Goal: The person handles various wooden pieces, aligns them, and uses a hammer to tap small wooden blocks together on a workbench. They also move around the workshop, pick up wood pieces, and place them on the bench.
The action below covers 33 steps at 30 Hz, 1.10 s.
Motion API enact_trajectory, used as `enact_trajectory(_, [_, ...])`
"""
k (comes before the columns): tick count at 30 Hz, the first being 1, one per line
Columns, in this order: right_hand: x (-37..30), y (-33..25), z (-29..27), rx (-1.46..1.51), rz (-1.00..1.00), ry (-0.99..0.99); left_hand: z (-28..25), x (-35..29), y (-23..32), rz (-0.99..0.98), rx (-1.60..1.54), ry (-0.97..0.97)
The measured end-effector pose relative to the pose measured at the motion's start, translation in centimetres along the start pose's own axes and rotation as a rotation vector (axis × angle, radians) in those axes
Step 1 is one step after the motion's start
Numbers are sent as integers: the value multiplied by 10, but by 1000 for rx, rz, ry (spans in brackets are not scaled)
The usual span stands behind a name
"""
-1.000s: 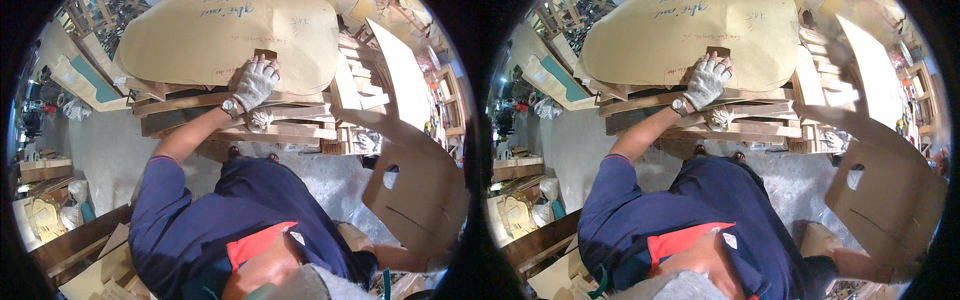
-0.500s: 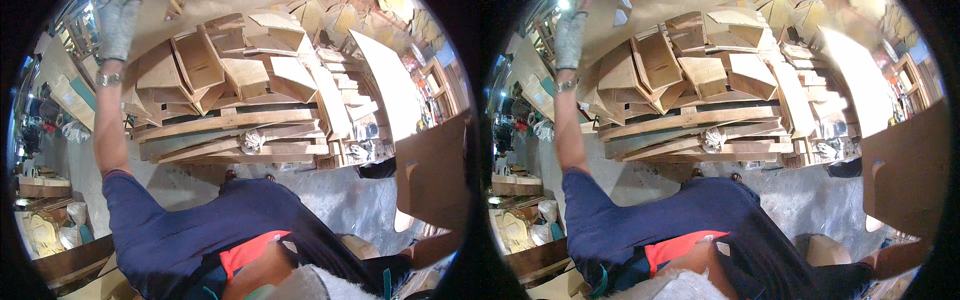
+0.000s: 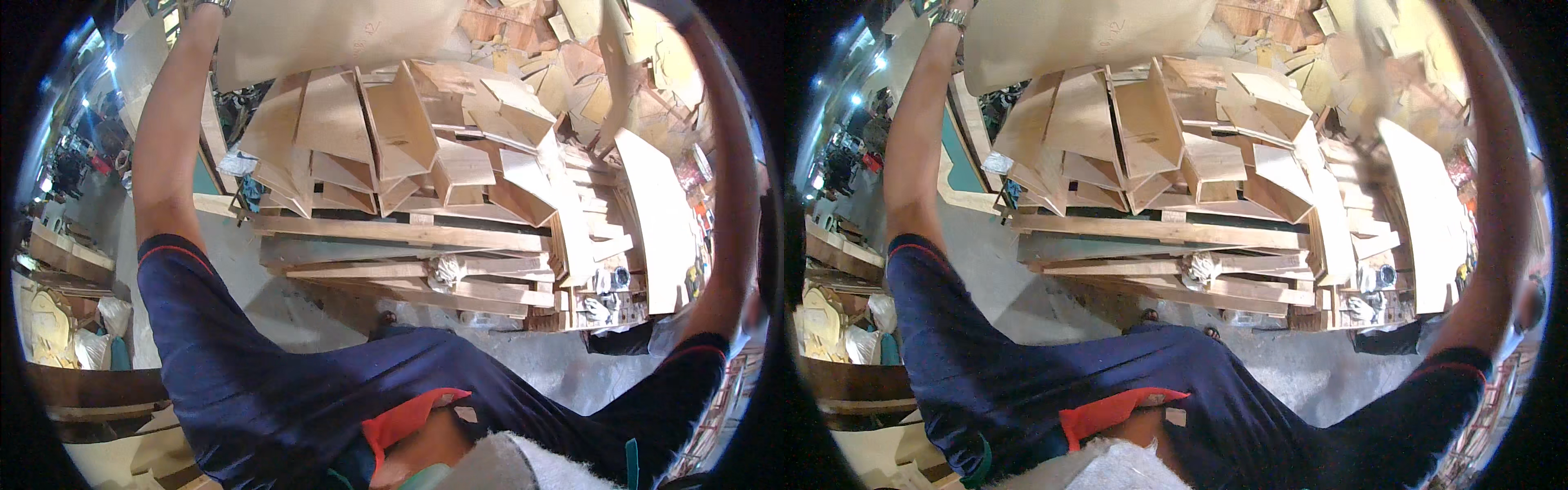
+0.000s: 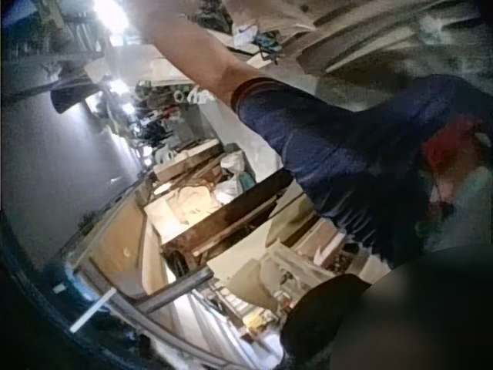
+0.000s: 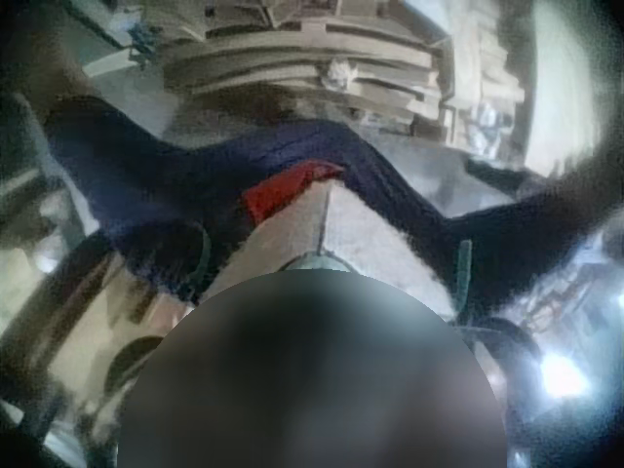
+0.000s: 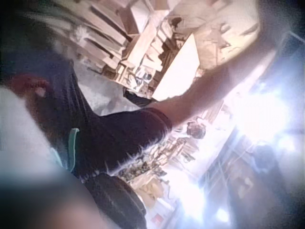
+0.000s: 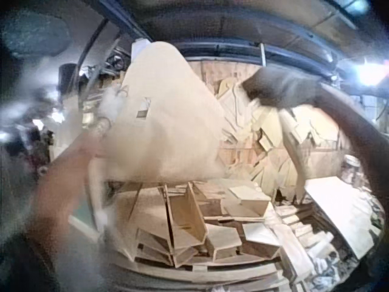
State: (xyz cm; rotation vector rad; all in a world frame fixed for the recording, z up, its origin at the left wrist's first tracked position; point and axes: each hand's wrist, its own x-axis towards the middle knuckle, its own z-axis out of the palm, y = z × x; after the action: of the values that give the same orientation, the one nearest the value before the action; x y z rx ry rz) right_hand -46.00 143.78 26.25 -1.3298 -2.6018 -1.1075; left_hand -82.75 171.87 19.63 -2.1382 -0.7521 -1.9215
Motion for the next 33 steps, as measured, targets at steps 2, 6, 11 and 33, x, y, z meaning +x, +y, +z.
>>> enact_trajectory(2, [51,-28,62,57,5,-20,-8,7,11,158,93,59])
enact_trajectory(6, [79,-138,187,766,-235,147,-27,-32,40,503,198,19])
enact_trajectory(11, [79,-248,257,538,-275,-97,-55,-181,71,795,225,-505])
enact_trajectory(33, [7,-232,273,1427,626,398,-159,-250,67,-138,169,-426])
